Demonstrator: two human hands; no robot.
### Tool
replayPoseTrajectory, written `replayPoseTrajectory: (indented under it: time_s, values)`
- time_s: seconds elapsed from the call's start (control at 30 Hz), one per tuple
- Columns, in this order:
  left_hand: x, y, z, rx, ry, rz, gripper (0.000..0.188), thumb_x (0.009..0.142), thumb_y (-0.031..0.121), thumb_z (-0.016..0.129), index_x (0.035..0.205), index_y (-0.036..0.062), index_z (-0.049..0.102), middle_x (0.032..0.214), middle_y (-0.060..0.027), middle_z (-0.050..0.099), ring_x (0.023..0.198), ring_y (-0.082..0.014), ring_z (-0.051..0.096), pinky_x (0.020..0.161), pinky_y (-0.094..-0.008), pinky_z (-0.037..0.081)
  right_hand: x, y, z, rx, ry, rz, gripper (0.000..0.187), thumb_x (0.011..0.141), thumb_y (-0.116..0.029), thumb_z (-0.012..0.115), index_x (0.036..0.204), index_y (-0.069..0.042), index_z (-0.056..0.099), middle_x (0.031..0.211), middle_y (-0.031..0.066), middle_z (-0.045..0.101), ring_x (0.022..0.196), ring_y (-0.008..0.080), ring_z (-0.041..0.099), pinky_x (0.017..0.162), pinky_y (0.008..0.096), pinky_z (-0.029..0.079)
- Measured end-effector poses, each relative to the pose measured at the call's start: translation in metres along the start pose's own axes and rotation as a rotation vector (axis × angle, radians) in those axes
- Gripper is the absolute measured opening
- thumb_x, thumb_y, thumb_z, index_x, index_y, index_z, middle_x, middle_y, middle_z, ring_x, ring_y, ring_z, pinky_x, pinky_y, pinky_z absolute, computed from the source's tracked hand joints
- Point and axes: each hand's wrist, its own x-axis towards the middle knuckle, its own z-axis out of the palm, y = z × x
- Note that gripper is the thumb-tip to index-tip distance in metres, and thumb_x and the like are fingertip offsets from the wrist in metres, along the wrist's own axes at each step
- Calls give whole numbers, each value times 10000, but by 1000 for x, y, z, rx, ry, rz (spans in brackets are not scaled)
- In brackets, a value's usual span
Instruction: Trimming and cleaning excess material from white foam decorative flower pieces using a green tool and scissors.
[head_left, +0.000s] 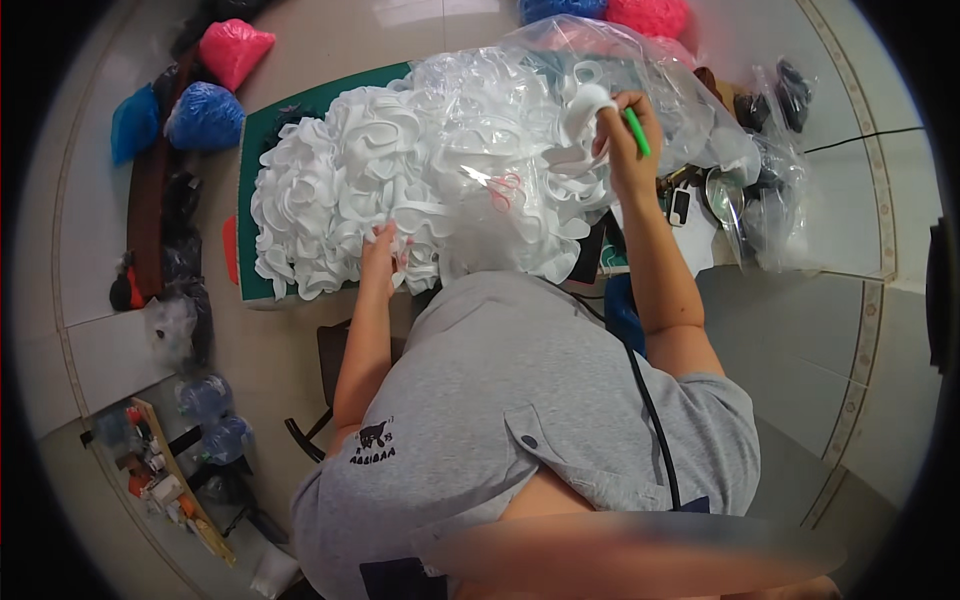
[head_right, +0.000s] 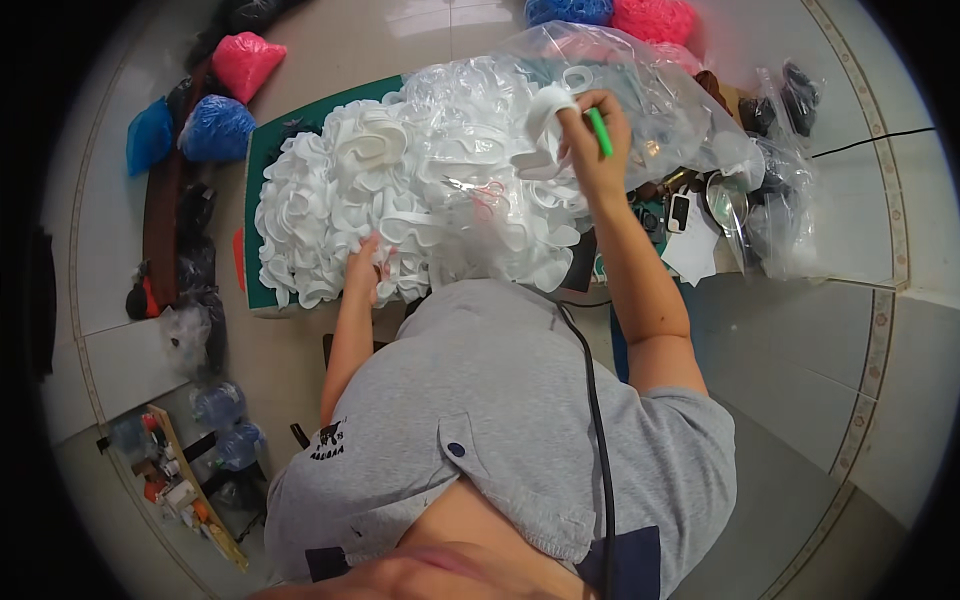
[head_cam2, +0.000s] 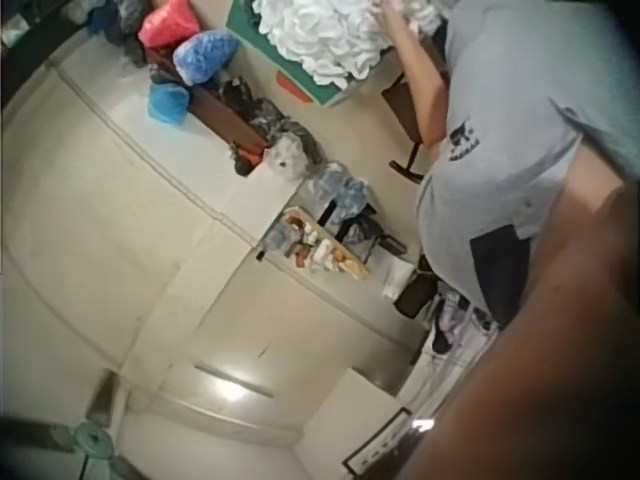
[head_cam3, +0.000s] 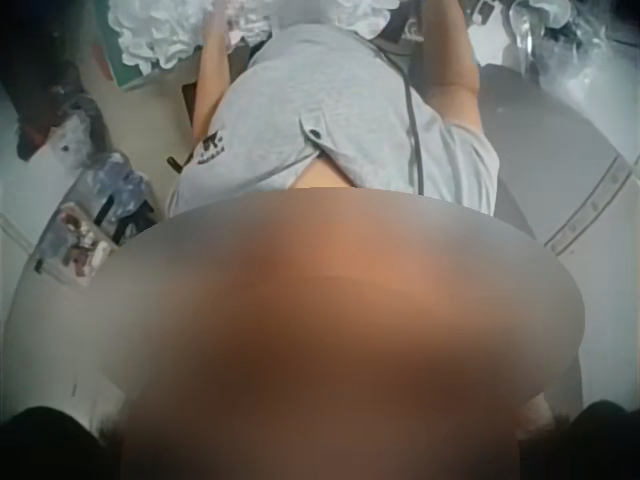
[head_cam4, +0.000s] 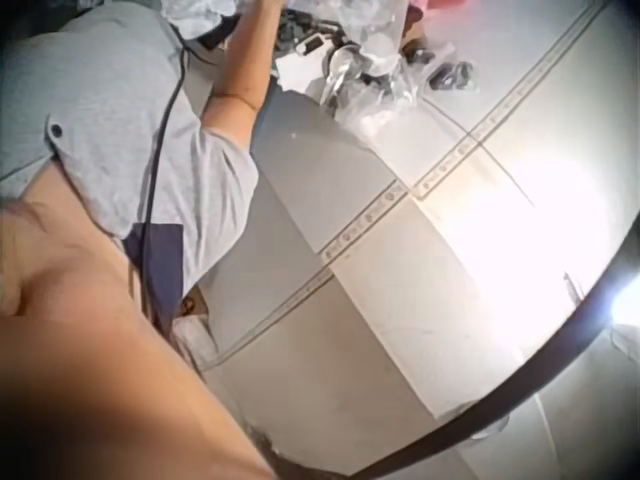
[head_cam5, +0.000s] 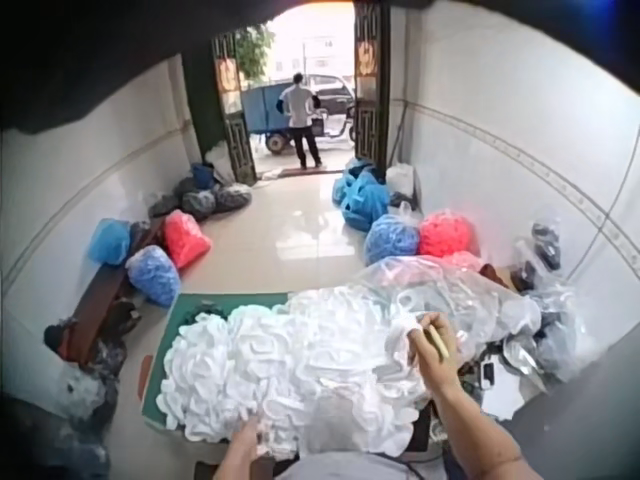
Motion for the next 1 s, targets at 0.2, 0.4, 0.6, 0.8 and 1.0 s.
replayPoseTrajectory:
  time_s: [0.2, 0.4, 0.6, 0.8, 1.0]
  values:
    - [16, -46, -14, 489, 233, 177, 434, 774, 200, 700, 1102, -19, 519, 876, -86, 629, 766, -176, 602, 681, -292, 464, 54, 65, -73, -1037, 28, -129, 205, 744, -72, 652, 932, -36, 580, 769, 146, 635, 669, 281, 625, 621, 329, 484]
    - [5, -35, -2, 571, 152, 400, 234, 774, 52, 646, 990, -17, 588, 890, -62, 633, 827, -152, 592, 709, -278, 459, -12, 61, -16, -663, -478, -180, 230, 791, -165, 636, 1000, -70, 633, 872, 136, 654, 828, 290, 627, 759, 346, 477]
    - [-84, 43, 74, 164, -245, 364, 138, 848, -11, 545, 986, -9, 555, 932, -95, 621, 853, -170, 601, 755, -280, 496, -88, 46, 58, -358, -953, 32, 357, 767, -235, 723, 916, -25, 475, 1186, 164, 569, 1007, 281, 572, 861, 369, 437]
    - [-123, 84, 81, -239, -504, 235, 366, 862, 55, 573, 1180, -2, 400, 1138, -185, 545, 1013, -263, 574, 854, -347, 506, -87, 60, 55, -131, -894, 128, 210, 787, -49, 651, 898, -42, 473, 931, 52, 578, 885, 124, 555, 784, 266, 439]
    - [-116, 78, 61, 728, -119, 918, 1062, 630, 236, 820, 1412, 2, 140, 1369, -183, 355, 1269, -312, 346, 1060, -382, 266, -78, -12, 75, 16, -865, 242, 168, 801, -2, 610, 881, -59, 473, 922, 48, 575, 840, 86, 531, 743, 229, 427]
